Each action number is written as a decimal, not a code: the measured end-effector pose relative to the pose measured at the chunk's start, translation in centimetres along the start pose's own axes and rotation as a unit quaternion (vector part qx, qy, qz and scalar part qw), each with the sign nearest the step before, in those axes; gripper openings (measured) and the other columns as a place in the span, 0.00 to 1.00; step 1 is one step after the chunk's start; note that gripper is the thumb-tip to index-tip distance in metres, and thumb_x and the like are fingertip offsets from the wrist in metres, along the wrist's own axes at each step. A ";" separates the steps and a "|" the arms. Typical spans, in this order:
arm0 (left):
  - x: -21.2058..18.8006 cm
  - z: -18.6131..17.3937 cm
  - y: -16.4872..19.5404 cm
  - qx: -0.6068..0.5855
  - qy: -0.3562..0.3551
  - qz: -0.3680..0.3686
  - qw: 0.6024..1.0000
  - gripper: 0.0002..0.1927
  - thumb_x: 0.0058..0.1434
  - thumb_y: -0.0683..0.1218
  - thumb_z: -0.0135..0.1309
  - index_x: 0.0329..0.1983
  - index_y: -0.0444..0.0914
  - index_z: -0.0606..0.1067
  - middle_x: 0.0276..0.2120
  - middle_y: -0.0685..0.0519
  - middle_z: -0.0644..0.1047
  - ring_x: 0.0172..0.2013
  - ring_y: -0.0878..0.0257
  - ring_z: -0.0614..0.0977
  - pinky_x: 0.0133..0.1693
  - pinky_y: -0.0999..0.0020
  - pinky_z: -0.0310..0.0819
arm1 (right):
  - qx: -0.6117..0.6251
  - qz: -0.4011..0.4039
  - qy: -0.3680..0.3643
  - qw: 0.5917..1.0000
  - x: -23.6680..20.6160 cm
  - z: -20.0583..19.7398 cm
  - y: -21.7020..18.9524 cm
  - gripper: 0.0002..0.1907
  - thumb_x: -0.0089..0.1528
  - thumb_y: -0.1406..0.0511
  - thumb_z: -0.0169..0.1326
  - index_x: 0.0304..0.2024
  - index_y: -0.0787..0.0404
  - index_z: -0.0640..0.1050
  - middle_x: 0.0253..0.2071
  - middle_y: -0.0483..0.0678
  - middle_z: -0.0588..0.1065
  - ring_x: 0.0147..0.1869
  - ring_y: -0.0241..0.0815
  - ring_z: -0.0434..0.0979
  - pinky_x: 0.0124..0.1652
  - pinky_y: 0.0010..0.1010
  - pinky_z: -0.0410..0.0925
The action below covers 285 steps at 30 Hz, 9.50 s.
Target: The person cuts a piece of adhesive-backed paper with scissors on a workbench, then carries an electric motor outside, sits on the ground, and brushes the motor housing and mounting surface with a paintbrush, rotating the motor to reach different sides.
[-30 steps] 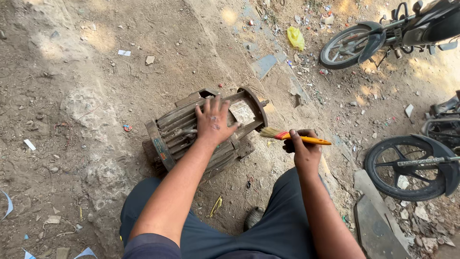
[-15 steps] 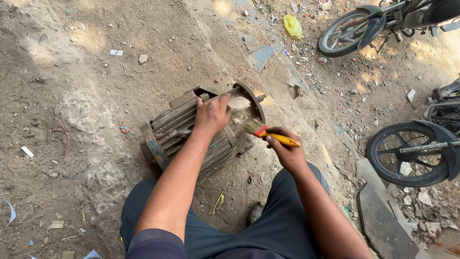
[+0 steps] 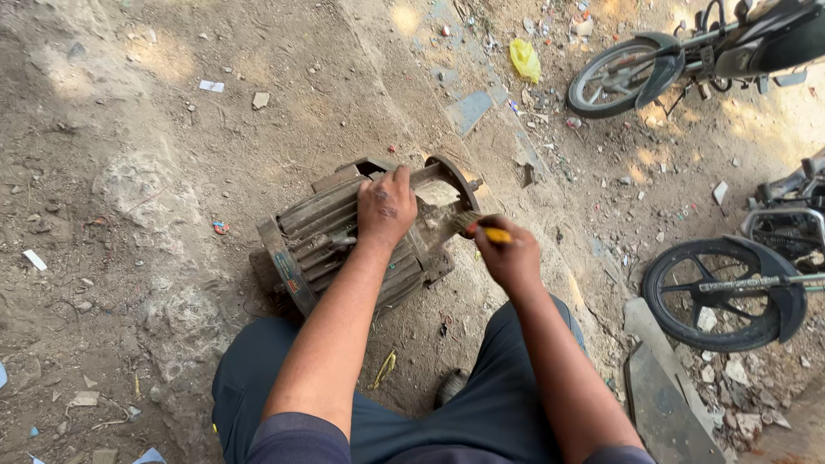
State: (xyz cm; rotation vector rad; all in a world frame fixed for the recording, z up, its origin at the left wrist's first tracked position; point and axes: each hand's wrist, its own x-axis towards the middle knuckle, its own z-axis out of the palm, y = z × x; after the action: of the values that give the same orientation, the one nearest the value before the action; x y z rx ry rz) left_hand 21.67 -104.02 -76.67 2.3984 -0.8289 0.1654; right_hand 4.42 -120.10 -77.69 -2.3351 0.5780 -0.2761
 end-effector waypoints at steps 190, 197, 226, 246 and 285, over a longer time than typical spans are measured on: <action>-1.0 -0.5 -1.0 -0.062 -0.040 0.020 0.997 0.15 0.60 0.48 0.55 0.49 0.41 0.78 0.47 0.49 0.78 0.53 0.53 0.77 0.56 0.50 0.70 | 0.244 -0.095 -0.261 0.929 8.4 -3.8 1.4 0.09 0.60 0.68 0.61 0.43 0.61 0.82 0.43 0.49 0.82 0.49 0.39 0.82 0.52 0.32 0.74; -1.0 -0.2 -1.3 -0.059 -0.027 0.015 0.998 0.13 0.59 0.47 0.55 0.47 0.40 0.78 0.44 0.49 0.78 0.50 0.53 0.78 0.53 0.51 0.72 | -0.062 -0.080 -0.181 0.978 6.9 -4.3 -0.8 0.09 0.63 0.62 0.61 0.39 0.61 0.82 0.37 0.50 0.84 0.40 0.40 0.85 0.43 0.34 0.77; -1.1 -0.9 -1.2 -0.046 -0.032 -0.012 0.998 0.11 0.60 0.44 0.56 0.44 0.36 0.77 0.40 0.46 0.79 0.45 0.52 0.80 0.49 0.52 0.75 | -0.277 -0.110 -0.194 0.935 9.9 -2.7 -0.7 0.15 0.65 0.57 0.58 0.35 0.63 0.83 0.33 0.56 0.79 0.37 0.54 0.80 0.41 0.45 0.73; -1.0 -0.2 -1.5 -0.052 -0.038 -0.018 0.998 0.07 0.60 0.43 0.56 0.39 0.36 0.77 0.34 0.47 0.78 0.38 0.56 0.81 0.44 0.56 0.77 | -0.201 -0.070 0.004 0.977 6.0 0.5 0.9 0.18 0.67 0.56 0.59 0.39 0.66 0.75 0.30 0.57 0.78 0.34 0.55 0.81 0.35 0.46 0.72; -2.4 1.3 4.7 0.228 -0.296 0.212 0.903 0.14 0.62 0.45 0.44 0.34 0.40 0.82 0.53 0.52 0.72 0.53 0.53 0.73 0.49 0.44 0.67 | 0.073 -0.018 -0.057 0.995 -1.0 -7.4 3.0 0.12 0.63 0.64 0.61 0.42 0.66 0.77 0.30 0.49 0.79 0.34 0.37 0.80 0.36 0.31 0.72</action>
State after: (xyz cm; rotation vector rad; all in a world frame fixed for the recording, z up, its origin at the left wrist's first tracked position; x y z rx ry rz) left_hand 16.87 -106.46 -76.10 2.6966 -1.7633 -0.2505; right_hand -0.03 -125.94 -74.42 -2.2045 0.4441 -0.1935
